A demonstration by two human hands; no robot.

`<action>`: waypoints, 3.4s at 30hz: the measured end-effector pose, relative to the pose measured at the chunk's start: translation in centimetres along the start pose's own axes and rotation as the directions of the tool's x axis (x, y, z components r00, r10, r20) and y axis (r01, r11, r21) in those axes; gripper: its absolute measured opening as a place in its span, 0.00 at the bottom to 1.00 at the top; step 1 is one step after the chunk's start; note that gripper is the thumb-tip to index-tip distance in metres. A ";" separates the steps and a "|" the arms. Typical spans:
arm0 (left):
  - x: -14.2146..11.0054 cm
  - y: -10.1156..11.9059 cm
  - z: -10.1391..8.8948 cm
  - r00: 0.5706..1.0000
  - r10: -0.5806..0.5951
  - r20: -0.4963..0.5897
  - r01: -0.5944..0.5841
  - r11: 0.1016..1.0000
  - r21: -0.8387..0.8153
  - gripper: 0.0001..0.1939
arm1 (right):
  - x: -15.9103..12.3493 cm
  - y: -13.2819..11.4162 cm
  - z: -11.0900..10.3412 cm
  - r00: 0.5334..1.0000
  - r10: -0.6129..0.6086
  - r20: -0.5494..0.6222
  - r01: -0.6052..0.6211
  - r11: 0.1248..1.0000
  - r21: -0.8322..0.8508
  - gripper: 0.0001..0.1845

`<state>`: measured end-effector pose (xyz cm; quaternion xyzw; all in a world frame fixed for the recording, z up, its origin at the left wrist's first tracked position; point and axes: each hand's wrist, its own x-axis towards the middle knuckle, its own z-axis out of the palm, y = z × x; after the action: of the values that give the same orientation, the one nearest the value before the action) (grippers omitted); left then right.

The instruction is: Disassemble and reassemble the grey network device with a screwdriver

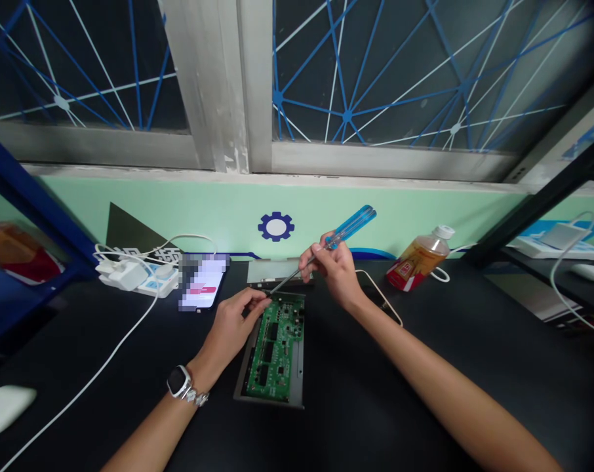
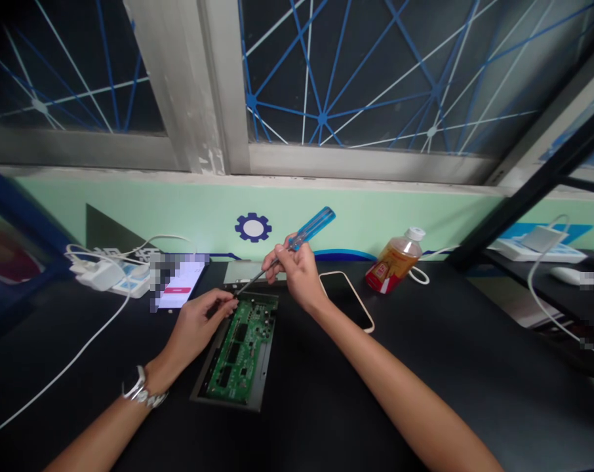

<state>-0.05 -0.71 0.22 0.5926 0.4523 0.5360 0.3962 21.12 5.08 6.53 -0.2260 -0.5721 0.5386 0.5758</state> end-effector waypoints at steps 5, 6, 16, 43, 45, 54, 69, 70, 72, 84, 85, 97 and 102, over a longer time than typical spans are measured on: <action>0.0 0.3 0.0 1.000 -0.015 -0.008 0.015 0.998 -0.066 0.05 | 0.0 -0.3 0.2 1.000 0.001 -0.021 -0.001 1.000 -0.029 0.17; 0.1 0.3 0.0 0.999 -0.033 -0.012 0.031 0.995 -0.097 0.06 | 0.0 -0.4 0.3 1.000 0.000 -0.025 0.000 0.999 -0.033 0.18; -0.1 0.2 -0.1 0.996 0.078 0.037 -0.080 0.995 0.059 0.06 | -0.1 -0.6 0.3 1.000 0.004 -0.004 -0.004 0.998 -0.061 0.17; 0.0 -0.2 0.3 0.929 0.257 0.267 -0.363 0.778 0.513 0.13 | 0.1 -1.0 0.2 1.000 0.013 0.027 -0.007 0.977 -0.214 0.17; -0.1 -0.5 0.0 0.922 0.235 0.308 -0.373 0.753 0.542 0.22 | 0.2 -0.9 0.3 1.000 0.006 0.011 -0.003 0.970 -0.244 0.16; -1.4 -1.8 3.0 0.989 -0.005 0.147 -0.089 0.772 0.629 0.23 | 1.3 -1.1 1.9 0.998 -0.026 0.055 0.051 0.852 -0.521 0.13; -1.8 -2.0 4.2 0.997 0.004 0.077 -0.051 0.782 0.621 0.23 | 1.6 1.3 3.2 0.986 0.015 0.165 0.107 0.700 -0.706 0.08; -1.8 -2.0 4.2 0.997 0.006 0.078 -0.053 0.781 0.622 0.23 | 1.6 1.4 3.2 0.986 0.013 0.169 0.111 0.702 -0.703 0.08; -1.7 -2.0 4.2 0.997 0.008 0.082 -0.057 0.779 0.624 0.23 | 1.7 1.5 3.2 0.985 0.014 0.173 0.113 0.703 -0.703 0.08; -1.5 -2.3 4.0 0.995 0.055 0.081 -0.093 0.792 0.604 0.22 | 1.9 1.5 3.1 0.973 0.040 0.226 0.125 0.733 -0.669 0.10; -1.3 -2.2 3.8 0.994 0.072 0.077 -0.103 0.805 0.585 0.21 | 1.9 1.6 3.1 0.973 0.041 0.228 0.124 0.736 -0.665 0.10; 3.9 -0.9 3.2 0.990 0.142 -0.009 -0.133 0.949 0.285 0.05 | 2.0 1.4 3.1 0.973 0.050 0.225 0.123 0.714 -0.689 0.12; 3.7 -2.0 3.0 0.995 0.096 -0.019 -0.091 0.979 0.183 0.09 | 2.0 1.6 2.6 0.977 0.084 0.197 0.076 0.723 -0.687 0.14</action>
<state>2.76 3.45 -1.04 0.6395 0.4764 0.5185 0.3086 17.75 6.45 6.64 -0.3658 -0.7894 0.3093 0.3838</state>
